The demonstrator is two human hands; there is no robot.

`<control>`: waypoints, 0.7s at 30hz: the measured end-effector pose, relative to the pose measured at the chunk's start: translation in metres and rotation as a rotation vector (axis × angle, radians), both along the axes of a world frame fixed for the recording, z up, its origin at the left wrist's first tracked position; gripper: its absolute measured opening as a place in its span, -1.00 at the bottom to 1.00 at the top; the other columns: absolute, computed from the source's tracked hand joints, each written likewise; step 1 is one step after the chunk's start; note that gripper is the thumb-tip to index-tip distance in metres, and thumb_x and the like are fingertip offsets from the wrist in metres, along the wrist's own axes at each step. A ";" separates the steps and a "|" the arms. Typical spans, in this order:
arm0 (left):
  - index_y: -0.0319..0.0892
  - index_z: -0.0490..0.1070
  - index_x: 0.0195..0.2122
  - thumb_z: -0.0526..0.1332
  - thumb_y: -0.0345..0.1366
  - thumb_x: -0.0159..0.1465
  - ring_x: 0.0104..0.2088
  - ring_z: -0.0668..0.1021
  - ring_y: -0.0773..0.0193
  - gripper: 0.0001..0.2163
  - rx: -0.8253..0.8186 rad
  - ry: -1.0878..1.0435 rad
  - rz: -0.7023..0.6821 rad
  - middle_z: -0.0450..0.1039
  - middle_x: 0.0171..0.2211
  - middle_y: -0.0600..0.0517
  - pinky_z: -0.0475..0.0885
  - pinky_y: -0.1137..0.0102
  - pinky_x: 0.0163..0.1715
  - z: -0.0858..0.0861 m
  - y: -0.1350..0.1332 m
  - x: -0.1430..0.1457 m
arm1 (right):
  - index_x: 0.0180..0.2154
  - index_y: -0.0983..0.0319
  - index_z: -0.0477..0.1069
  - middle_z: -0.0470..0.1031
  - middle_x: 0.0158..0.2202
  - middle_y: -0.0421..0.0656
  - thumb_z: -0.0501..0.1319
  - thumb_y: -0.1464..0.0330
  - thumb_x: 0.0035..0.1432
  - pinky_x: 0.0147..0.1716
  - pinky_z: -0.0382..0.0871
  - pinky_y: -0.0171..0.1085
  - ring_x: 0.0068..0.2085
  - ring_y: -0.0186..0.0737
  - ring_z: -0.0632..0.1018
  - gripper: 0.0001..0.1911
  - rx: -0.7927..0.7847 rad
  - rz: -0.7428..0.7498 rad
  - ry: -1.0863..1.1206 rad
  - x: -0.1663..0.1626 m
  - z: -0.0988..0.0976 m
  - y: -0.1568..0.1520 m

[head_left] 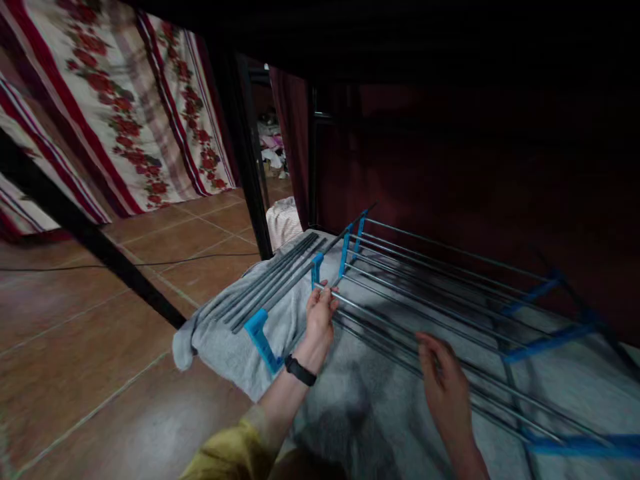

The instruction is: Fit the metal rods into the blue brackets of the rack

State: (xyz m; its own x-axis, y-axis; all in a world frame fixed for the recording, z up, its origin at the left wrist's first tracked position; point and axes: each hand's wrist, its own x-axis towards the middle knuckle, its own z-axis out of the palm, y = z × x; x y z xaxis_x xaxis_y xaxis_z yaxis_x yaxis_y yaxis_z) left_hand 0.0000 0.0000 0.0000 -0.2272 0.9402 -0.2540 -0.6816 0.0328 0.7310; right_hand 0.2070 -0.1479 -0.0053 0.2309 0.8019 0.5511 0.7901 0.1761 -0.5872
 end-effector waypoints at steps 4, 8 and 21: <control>-0.19 0.48 -0.31 0.53 -0.15 -0.04 -0.43 0.45 0.43 -0.64 0.015 0.068 -0.006 0.42 -0.38 0.09 0.33 0.50 -0.44 -0.006 0.004 -0.001 | 0.17 0.20 0.31 0.48 0.15 -0.02 0.04 0.30 0.38 0.11 0.39 -0.09 0.13 -0.09 0.49 -0.62 -0.095 0.083 -0.325 -0.035 0.012 0.052; -0.19 0.45 -0.38 0.48 -0.06 0.04 -0.46 0.43 0.40 -0.66 0.056 0.210 -0.056 0.39 -0.42 0.09 0.30 0.49 -0.47 -0.014 0.007 -0.005 | 0.21 0.20 0.29 0.56 -0.01 -0.06 -0.02 0.42 0.37 -0.07 0.43 -0.14 -0.07 -0.12 0.56 -0.57 -0.249 0.116 -0.627 -0.047 0.009 0.074; -0.10 0.31 0.18 0.22 -0.37 0.25 0.22 0.44 0.08 -0.56 0.288 0.801 0.154 0.42 0.19 -0.11 0.26 0.18 0.27 -0.046 0.040 -0.024 | 0.24 0.13 0.27 0.54 -0.09 -0.10 -0.02 0.51 0.33 -0.12 0.37 -0.21 -0.10 -0.20 0.54 -0.50 -0.289 0.113 -0.719 -0.038 0.011 0.077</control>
State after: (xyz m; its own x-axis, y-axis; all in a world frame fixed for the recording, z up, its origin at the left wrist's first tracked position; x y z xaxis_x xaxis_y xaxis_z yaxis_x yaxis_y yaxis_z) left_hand -0.0237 0.0400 -0.0463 -0.3662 0.8871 0.2809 0.0609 -0.2784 0.9585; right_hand 0.1687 -0.0705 0.0056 -0.1956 0.9335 0.3005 0.9801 0.1965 0.0277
